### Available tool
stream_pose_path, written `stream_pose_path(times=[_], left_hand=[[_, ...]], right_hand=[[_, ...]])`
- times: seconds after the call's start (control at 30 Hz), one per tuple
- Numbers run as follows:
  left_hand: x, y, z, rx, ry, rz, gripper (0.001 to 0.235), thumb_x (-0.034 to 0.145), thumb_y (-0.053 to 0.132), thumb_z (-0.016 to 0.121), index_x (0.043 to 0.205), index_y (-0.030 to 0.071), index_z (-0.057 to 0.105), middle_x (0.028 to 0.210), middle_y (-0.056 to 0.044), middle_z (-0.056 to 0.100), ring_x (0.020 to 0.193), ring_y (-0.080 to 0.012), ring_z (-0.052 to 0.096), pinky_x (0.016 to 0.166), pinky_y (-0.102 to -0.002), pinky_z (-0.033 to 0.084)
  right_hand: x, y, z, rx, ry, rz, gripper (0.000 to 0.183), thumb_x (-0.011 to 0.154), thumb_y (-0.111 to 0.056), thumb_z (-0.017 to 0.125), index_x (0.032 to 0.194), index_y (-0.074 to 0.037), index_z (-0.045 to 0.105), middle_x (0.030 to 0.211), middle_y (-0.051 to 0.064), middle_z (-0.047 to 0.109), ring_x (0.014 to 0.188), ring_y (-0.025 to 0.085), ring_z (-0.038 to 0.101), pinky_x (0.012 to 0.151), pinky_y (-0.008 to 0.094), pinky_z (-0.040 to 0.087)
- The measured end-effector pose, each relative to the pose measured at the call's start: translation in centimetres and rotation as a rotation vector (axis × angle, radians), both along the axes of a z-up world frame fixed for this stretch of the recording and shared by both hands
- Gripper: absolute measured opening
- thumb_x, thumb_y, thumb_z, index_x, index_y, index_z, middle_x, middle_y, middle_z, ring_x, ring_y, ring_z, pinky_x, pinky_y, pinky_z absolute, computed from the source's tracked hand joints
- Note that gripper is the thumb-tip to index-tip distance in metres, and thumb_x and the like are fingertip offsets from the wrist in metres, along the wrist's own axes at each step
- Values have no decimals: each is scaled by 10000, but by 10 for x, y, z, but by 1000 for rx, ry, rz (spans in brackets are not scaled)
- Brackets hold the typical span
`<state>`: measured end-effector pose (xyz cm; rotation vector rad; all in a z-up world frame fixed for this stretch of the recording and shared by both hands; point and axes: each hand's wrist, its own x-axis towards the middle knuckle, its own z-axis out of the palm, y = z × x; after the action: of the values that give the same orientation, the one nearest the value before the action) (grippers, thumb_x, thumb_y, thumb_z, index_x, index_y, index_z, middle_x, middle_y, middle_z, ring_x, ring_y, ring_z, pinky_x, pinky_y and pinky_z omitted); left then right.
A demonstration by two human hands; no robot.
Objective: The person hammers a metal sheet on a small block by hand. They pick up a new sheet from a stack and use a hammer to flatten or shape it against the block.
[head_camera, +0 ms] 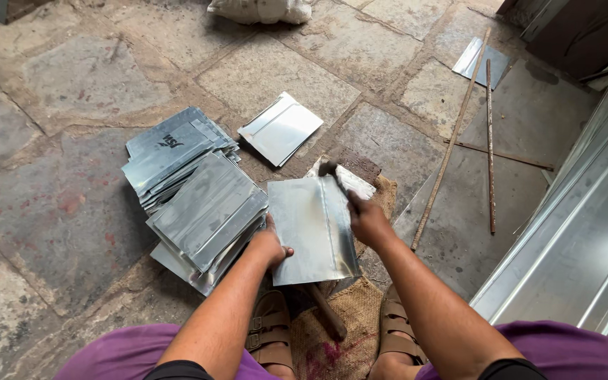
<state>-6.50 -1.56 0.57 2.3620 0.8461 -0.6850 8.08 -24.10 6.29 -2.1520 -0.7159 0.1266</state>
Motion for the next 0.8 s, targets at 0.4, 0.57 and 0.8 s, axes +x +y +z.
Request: stream_pose_path(times=[0.4,0.57,0.8], left_hand=[[-23,26,39,-352,-515,379,414,892,394,705,956,-12,761,877,-163,792,772,-274,732,718,-402,563],[-25,25,109,-42,-702,194,364,916,347,684,910,-4,779,830,-162,740,754,-231,688,706,-390,523],[-83,108,165,-209,-980,888,279,866,252,696,810,-20,725,751,-116,700,671,-270,630,626,-469,517]], right_hand=[[42,-10,-62,-120,564,-308,459,1000,-229,555,1426,-60,570,977,244,778,821,350,711,741,472,556],[54,-7,-103,-290,-48,-70,426,958,-298,640,1232,28,668,1096,270,699,993,450,671,882,496,539],[60,4,-115,-619,147,84,487,915,-389,654,1238,-26,691,1109,256,734,1016,416,708,871,500,567]])
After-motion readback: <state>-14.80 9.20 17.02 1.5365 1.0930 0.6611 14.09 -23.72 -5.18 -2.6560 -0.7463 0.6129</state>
